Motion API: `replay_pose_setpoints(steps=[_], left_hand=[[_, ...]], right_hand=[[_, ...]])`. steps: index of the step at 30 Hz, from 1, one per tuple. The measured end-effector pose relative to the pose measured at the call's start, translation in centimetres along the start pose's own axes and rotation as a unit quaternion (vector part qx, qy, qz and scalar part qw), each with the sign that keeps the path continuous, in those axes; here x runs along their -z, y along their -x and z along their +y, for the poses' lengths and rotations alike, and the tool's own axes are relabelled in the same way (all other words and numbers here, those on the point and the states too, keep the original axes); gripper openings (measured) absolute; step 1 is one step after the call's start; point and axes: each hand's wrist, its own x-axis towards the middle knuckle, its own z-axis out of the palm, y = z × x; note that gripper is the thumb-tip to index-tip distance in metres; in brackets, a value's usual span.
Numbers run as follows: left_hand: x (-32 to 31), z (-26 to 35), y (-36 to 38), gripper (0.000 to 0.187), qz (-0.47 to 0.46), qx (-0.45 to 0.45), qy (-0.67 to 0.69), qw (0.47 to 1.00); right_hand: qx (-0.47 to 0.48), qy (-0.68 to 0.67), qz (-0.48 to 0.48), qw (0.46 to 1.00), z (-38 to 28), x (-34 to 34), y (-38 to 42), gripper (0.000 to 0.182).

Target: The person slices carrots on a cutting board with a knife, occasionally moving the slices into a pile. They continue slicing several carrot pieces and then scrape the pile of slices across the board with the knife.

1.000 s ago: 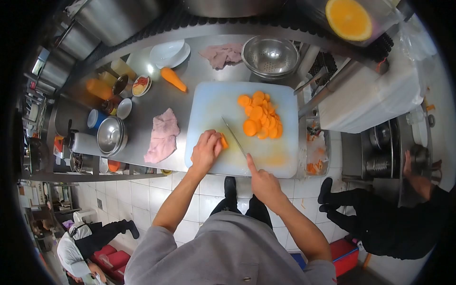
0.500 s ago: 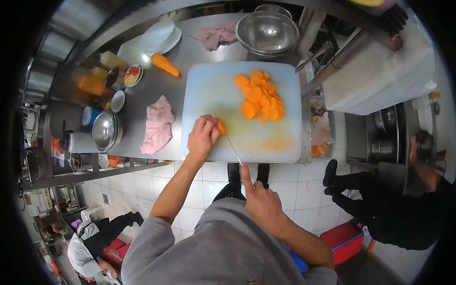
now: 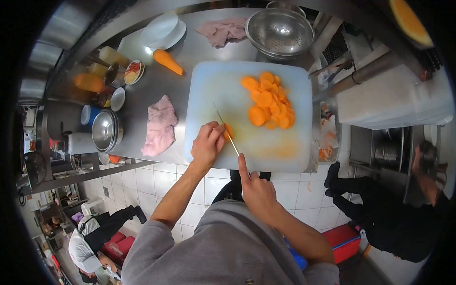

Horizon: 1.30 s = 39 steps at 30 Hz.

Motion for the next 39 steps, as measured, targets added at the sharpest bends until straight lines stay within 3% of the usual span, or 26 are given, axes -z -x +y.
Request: replay_pose_setpoints(steps=[9,15,22,32,37,39], left_hand=[[-0.5,-0.6,0.1,0.032,0.03,-0.035,-0.009,0.999],[-0.2,0.0,0.0,0.026,0.023,-0.011,-0.014,1.0],[-0.6,-0.3,0.2,0.03,0.034,-0.031,-0.012,0.999],[-0.1,-0.2,0.2,0.034,0.005,-0.028,-0.015,0.999],[-0.1,-0.3,0.2,0.032,0.01,-0.032,-0.004,0.999],[-0.4,-0.3,0.2,0.031,0.031,-0.038,-0.016,0.999]], right_hand=[[0.014,0.027,0.026,0.999,2.0,-2.2,-3.3,0.092],[-0.035,-0.003,-0.041,0.999,-1.4,3.3,3.1,0.091],[-0.046,0.003,-0.053,0.998,-1.6,2.5,4.7,0.09],[-0.002,0.011,0.021,1.0,1.1,-3.2,-1.3,0.09],[0.013,0.011,0.073,0.997,2.3,-3.5,-3.0,0.087],[-0.006,0.017,0.049,0.999,2.5,-2.6,-3.5,0.085]])
